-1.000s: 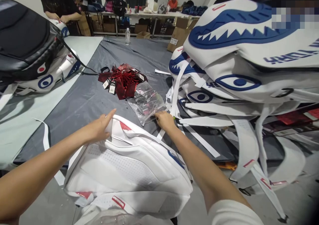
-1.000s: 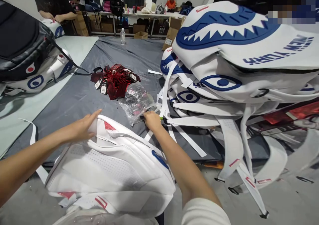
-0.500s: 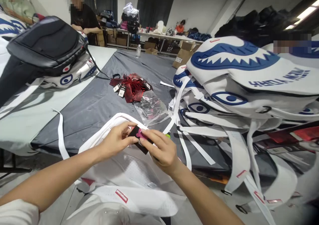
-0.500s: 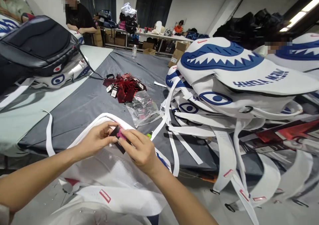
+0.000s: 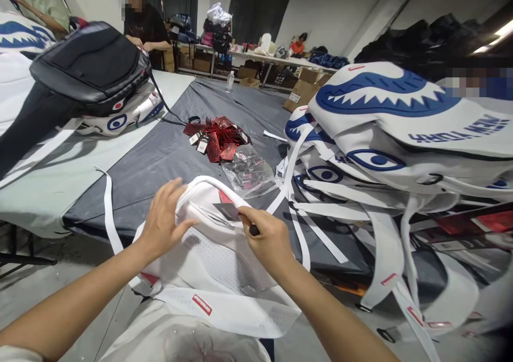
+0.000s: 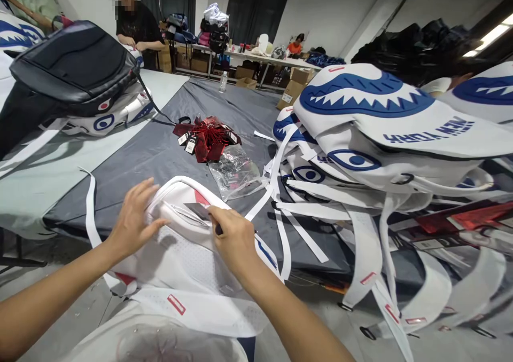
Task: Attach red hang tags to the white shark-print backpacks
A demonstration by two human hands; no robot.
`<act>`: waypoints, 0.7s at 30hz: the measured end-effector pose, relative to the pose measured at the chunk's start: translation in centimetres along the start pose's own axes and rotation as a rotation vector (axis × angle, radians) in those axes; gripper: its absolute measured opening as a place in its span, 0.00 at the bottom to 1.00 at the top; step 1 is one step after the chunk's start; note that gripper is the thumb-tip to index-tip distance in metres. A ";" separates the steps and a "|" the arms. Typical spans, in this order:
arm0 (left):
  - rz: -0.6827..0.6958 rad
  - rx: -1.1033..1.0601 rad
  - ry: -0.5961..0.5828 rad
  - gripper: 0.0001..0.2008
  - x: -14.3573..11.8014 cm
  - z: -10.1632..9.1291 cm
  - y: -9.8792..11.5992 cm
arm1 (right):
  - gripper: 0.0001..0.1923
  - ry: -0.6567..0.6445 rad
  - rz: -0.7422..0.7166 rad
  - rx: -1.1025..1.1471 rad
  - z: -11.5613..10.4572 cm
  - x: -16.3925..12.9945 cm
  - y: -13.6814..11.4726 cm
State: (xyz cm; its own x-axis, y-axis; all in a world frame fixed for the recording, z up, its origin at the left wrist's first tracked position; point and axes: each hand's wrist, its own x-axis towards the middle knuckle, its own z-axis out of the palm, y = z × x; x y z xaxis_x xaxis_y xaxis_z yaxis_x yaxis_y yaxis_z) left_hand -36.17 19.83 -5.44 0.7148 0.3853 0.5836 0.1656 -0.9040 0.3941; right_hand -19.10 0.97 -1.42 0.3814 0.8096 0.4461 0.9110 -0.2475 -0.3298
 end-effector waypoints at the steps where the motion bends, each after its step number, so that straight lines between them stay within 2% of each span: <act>1: -0.072 0.037 -0.063 0.37 -0.3 0.0 -0.7 | 0.14 -0.075 0.019 -0.045 0.4 0.3 -0.1; 4: -0.178 0.034 -0.222 0.38 -1.0 0.2 -2.1 | 0.14 -0.368 0.059 -0.210 1.6 1.4 -1.1; 6: -0.181 0.019 -0.232 0.36 -1.2 0.5 -2.4 | 0.14 -0.516 0.070 -0.270 2.4 2.3 -1.7; 8: -0.167 0.027 -0.214 0.35 -1.3 0.8 -2.4 | 0.13 -0.601 0.063 -0.284 3.2 3.1 -2.1; 14: -0.168 0.055 -0.244 0.32 -1.1 1.5 -2.7 | 0.14 -0.707 -0.037 -0.336 4.8 5.0 -2.3; 19: -0.166 0.108 -0.244 0.31 -1.4 1.5 -3.4 | 0.10 -0.776 -0.124 -0.326 4.2 5.6 -3.2; 21: -0.170 0.121 -0.259 0.31 -1.4 1.5 -3.7 | 0.10 -0.741 -0.153 -0.343 3.9 5.5 -3.6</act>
State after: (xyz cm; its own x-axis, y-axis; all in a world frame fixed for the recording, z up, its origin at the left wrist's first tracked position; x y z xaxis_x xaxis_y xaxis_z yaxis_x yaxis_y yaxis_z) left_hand -36.79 22.38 -8.78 0.8164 0.4869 0.3104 0.3661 -0.8521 0.3740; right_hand -20.86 8.39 -1.05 0.1569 0.9585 -0.2382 0.9874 -0.1577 0.0157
